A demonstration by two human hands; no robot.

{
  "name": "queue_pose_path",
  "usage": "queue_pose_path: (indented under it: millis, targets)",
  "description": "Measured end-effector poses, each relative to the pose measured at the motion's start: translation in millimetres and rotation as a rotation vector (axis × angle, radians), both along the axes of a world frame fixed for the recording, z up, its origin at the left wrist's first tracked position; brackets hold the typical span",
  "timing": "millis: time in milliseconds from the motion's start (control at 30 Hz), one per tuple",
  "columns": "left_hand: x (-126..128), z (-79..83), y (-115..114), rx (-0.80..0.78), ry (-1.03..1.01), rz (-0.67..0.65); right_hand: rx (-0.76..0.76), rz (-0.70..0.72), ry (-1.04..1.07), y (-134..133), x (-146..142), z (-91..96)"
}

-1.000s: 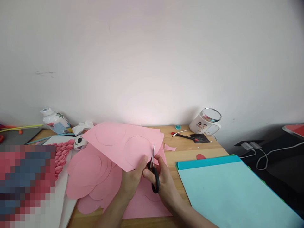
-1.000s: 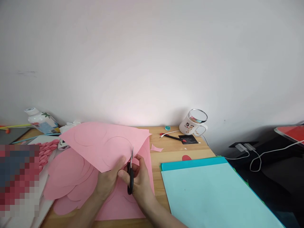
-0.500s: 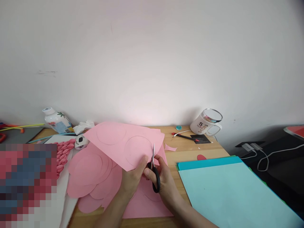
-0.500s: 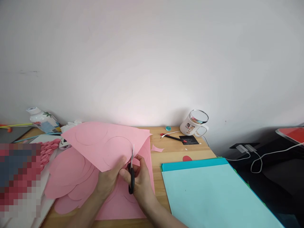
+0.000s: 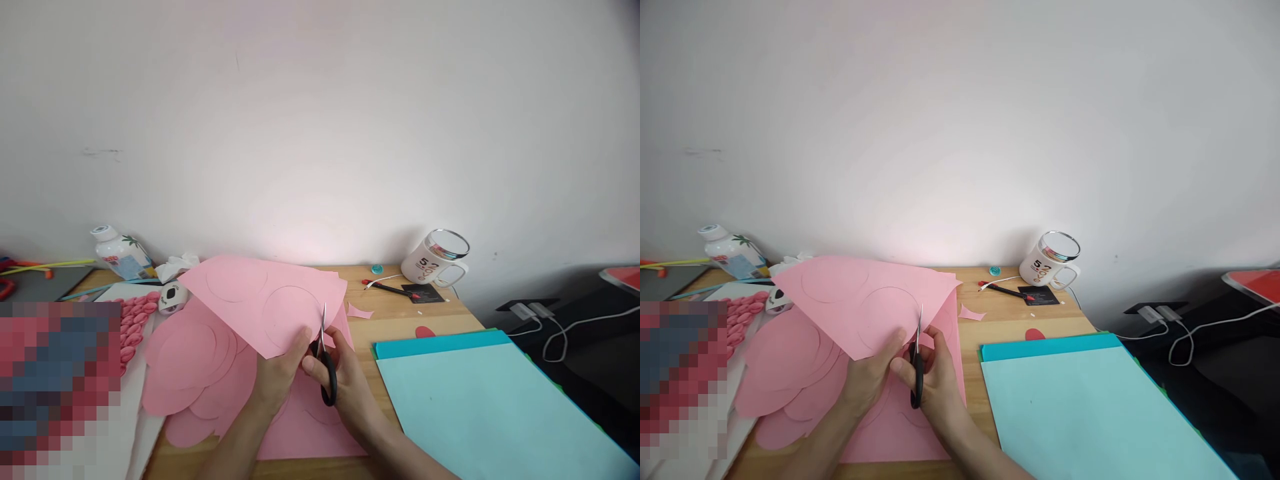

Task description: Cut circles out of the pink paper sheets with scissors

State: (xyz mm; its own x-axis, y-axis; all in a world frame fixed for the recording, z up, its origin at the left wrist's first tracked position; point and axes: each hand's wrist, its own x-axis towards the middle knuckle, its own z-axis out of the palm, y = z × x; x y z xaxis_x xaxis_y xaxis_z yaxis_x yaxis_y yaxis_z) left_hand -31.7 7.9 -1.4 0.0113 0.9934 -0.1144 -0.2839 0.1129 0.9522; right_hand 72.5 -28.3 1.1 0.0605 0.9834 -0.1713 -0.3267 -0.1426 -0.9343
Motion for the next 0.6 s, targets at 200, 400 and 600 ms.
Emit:
queue_pose_path:
  millis: [200, 400, 600]
  targets:
    - [-0.3, 0.0, -0.3, 0.012, 0.014, -0.009, -0.008, -0.004, -0.054, 1.7, 0.8, -0.4]
    - [0.7, 2.8, -0.1, 0.006, 0.018, -0.018, -0.003, 0.023, -0.054, 0.2, 1.3, 3.6]
    - [-0.1, 5.6, -0.1, -0.025, 0.017, -0.033, 0.000, 0.047, -0.066, 0.4, 2.0, 2.4]
